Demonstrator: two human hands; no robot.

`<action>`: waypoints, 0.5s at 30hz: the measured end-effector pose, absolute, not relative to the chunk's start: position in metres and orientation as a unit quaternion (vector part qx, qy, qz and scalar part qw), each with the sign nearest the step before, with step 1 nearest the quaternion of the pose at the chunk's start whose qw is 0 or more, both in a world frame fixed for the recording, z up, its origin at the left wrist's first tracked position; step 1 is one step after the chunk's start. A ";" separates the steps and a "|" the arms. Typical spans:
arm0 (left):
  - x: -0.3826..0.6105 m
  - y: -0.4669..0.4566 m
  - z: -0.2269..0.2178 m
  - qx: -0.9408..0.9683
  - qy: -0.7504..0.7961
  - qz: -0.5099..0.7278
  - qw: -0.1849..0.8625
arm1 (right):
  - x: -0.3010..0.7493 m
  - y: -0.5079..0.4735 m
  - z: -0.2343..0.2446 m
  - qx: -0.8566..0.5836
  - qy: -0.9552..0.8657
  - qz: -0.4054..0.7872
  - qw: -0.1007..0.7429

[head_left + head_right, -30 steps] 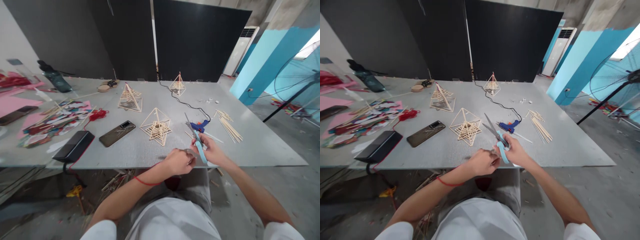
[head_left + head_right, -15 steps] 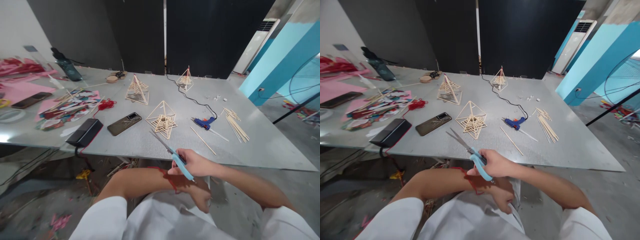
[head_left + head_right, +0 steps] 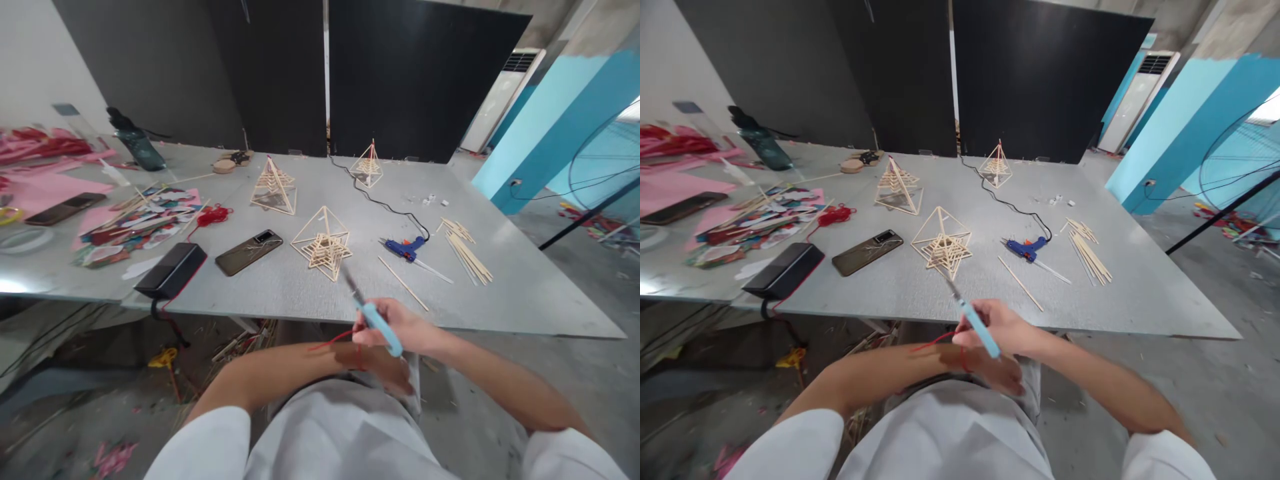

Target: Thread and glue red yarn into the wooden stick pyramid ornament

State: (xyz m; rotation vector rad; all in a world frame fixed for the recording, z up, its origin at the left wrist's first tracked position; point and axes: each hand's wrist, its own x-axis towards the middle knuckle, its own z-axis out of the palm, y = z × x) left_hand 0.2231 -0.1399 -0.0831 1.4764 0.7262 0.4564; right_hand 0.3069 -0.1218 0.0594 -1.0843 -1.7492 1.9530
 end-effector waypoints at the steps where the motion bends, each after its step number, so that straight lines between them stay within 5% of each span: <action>1: 0.214 -0.138 -0.083 0.656 0.305 0.181 0.666 | 0.316 -0.120 0.063 -0.385 -0.590 0.683 0.193; 5: 0.162 -0.140 -0.074 0.649 0.268 0.189 0.687 | 0.349 -0.121 0.074 -0.400 -0.555 0.664 0.302; 12: 0.106 -0.176 -0.029 0.525 0.261 0.410 0.698 | 0.352 -0.147 0.039 -0.429 -0.513 0.665 0.332; 15: 0.108 -0.183 -0.023 0.452 0.242 0.409 0.755 | 0.343 -0.158 0.021 -0.427 -0.511 0.650 0.366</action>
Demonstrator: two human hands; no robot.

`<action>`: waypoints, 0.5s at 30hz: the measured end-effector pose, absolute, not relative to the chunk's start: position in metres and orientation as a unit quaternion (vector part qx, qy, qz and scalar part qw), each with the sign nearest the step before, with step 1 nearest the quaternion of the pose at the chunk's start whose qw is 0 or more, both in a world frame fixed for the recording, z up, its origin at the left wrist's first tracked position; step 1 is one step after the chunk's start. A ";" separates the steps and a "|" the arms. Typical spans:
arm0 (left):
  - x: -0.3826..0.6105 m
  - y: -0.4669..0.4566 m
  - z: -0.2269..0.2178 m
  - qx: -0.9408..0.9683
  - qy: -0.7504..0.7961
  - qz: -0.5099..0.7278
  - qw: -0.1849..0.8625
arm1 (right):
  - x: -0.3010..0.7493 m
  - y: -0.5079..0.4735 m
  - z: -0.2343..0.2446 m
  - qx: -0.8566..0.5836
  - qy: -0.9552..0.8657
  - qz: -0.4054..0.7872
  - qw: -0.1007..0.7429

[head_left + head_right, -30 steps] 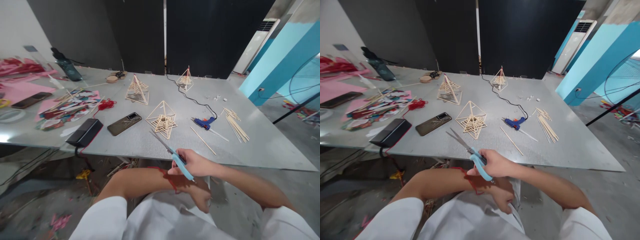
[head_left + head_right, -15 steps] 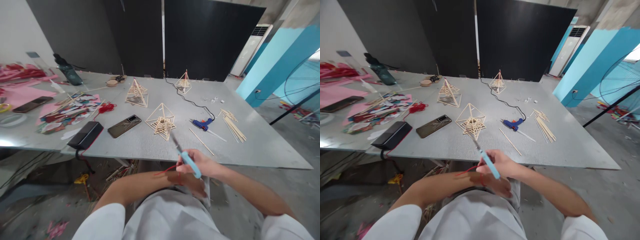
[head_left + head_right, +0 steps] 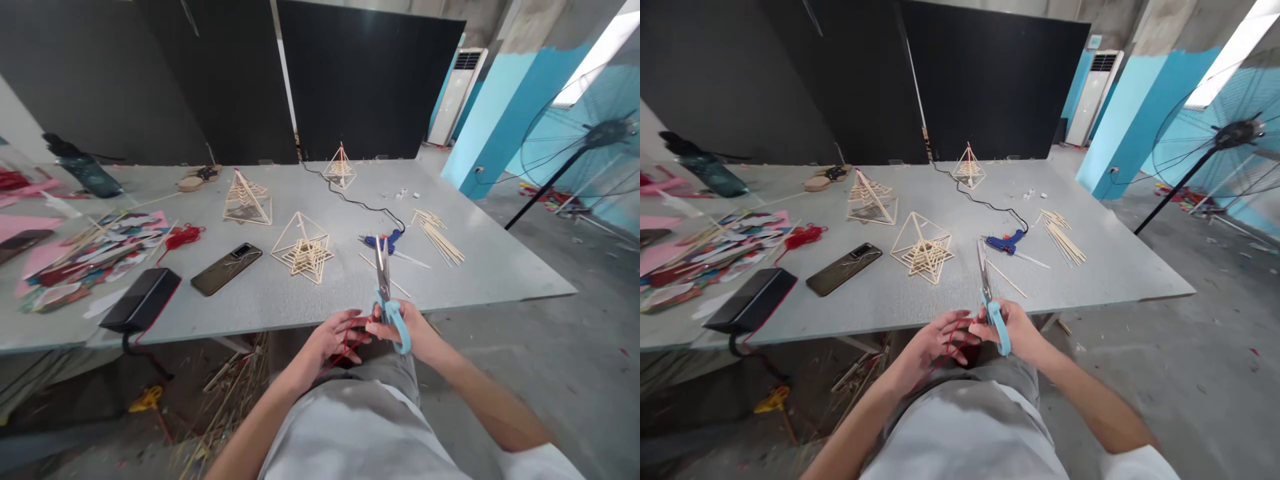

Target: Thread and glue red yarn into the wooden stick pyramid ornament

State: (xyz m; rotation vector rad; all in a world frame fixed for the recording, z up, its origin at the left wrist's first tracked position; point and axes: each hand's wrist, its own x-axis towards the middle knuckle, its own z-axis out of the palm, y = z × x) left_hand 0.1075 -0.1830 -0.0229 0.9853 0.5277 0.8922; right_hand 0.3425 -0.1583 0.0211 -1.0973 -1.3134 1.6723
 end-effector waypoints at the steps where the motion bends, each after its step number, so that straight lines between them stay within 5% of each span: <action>1: 0.109 -0.185 -0.022 0.444 0.244 0.404 0.762 | 0.340 -0.161 0.017 -0.424 -0.508 0.649 0.376; 9: 0.114 -0.204 -0.001 0.628 0.445 0.353 0.532 | 0.338 -0.168 0.010 -0.429 -0.526 0.657 0.329; 15: 0.109 -0.203 0.001 0.648 0.482 0.336 0.484 | 0.342 -0.169 -0.004 -0.419 -0.523 0.674 0.310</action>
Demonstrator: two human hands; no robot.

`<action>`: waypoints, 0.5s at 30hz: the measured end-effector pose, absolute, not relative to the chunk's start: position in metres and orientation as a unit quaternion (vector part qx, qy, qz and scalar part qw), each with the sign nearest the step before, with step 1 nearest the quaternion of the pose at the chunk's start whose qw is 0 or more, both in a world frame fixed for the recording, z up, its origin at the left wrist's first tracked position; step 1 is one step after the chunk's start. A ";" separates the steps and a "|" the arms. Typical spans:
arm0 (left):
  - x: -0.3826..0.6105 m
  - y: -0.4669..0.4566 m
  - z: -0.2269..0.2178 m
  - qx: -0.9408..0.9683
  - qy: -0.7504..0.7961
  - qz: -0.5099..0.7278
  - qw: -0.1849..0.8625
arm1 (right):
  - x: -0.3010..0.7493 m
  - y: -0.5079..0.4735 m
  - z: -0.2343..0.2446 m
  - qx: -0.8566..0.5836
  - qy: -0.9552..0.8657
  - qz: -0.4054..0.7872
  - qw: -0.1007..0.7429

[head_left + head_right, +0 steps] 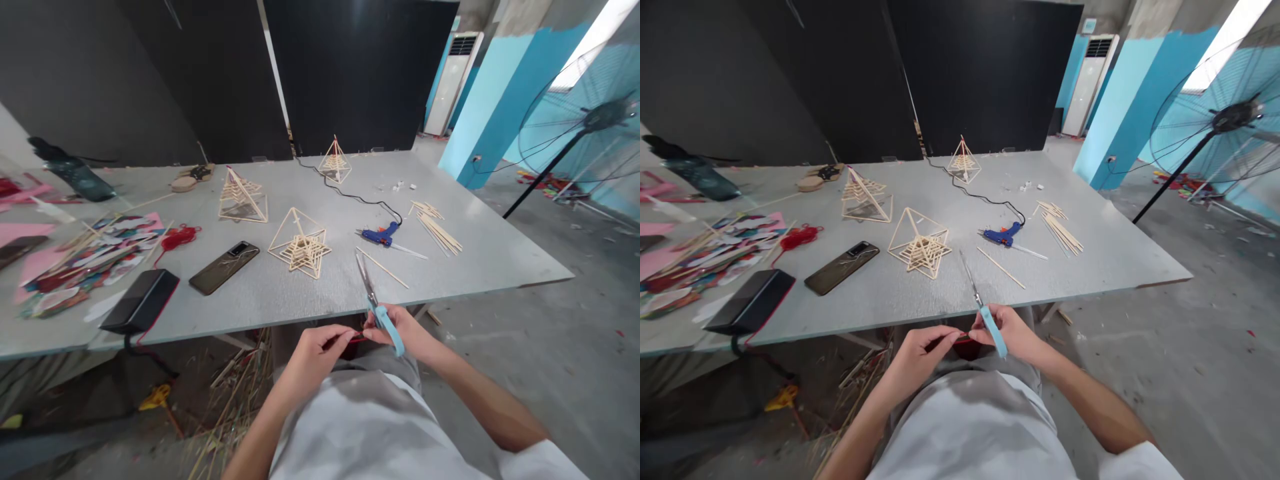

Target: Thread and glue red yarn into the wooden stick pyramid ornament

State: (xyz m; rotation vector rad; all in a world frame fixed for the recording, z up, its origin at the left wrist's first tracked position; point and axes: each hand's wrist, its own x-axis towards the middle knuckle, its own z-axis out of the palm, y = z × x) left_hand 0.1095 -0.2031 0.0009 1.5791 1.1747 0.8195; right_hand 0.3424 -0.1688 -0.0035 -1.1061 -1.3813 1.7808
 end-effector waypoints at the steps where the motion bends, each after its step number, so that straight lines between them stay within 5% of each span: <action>1: 0.109 -0.203 0.000 0.646 0.484 0.329 0.491 | 0.343 -0.170 -0.005 -0.413 -0.518 0.679 0.316; 7: 0.117 -0.199 -0.007 0.555 0.478 0.389 0.559 | 0.342 -0.174 -0.002 -0.400 -0.531 0.660 0.351; 15: 0.111 -0.179 0.002 0.370 0.473 0.436 0.671 | 0.358 -0.196 -0.019 -0.623 -0.683 0.145 0.354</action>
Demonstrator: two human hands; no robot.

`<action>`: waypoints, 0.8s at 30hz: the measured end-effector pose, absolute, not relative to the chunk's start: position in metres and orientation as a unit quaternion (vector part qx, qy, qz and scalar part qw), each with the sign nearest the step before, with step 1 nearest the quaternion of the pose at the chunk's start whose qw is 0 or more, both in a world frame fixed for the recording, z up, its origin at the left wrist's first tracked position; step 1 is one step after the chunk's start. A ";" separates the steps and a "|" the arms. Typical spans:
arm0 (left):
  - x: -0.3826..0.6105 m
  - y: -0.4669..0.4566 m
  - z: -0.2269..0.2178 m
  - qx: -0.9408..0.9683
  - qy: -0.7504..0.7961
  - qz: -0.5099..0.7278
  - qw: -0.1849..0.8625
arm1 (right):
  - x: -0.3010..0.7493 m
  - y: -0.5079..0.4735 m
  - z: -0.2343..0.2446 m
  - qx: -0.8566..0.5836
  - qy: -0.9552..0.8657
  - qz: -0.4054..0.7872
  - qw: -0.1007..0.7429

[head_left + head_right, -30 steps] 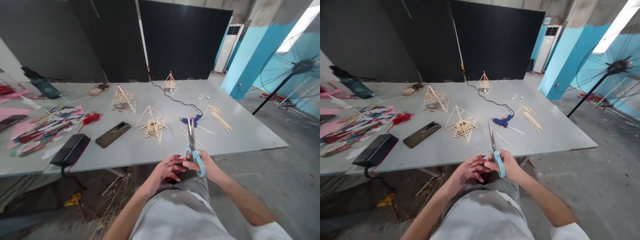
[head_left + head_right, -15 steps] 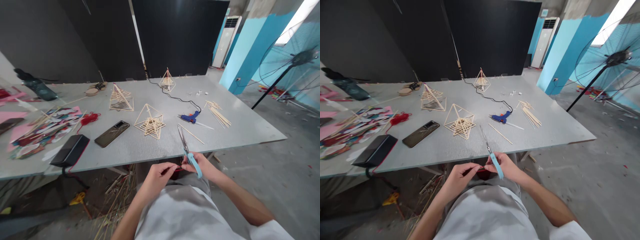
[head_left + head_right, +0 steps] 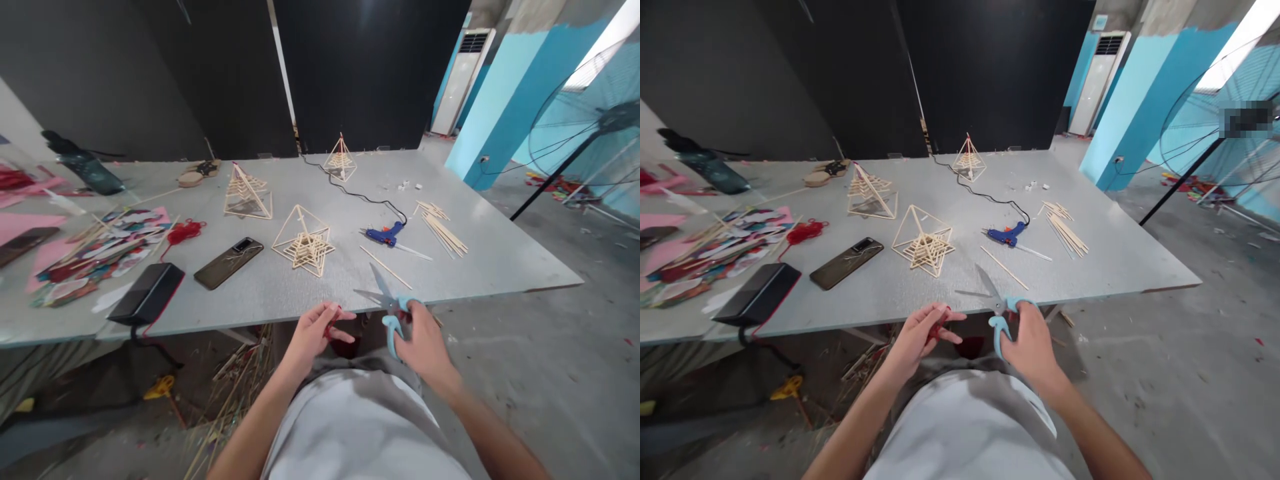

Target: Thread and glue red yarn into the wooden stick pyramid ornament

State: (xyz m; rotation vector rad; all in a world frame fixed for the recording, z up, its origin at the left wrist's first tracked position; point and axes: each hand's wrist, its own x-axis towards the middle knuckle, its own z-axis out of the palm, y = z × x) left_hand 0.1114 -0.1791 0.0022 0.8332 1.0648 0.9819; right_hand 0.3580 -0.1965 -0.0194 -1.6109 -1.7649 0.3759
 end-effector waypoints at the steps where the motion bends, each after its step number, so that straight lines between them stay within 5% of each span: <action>1: 0.111 -0.179 0.003 0.342 0.475 0.446 0.678 | 0.360 -0.201 -0.023 -0.627 -0.692 0.089 0.347; 8: 0.123 -0.186 0.002 0.270 0.433 0.544 0.666 | 0.349 -0.226 -0.032 -0.605 -0.753 -0.073 0.249; 24: 0.138 -0.201 -0.016 0.419 0.466 0.573 0.528 | 0.331 -0.226 -0.032 -0.641 -0.739 -0.068 0.198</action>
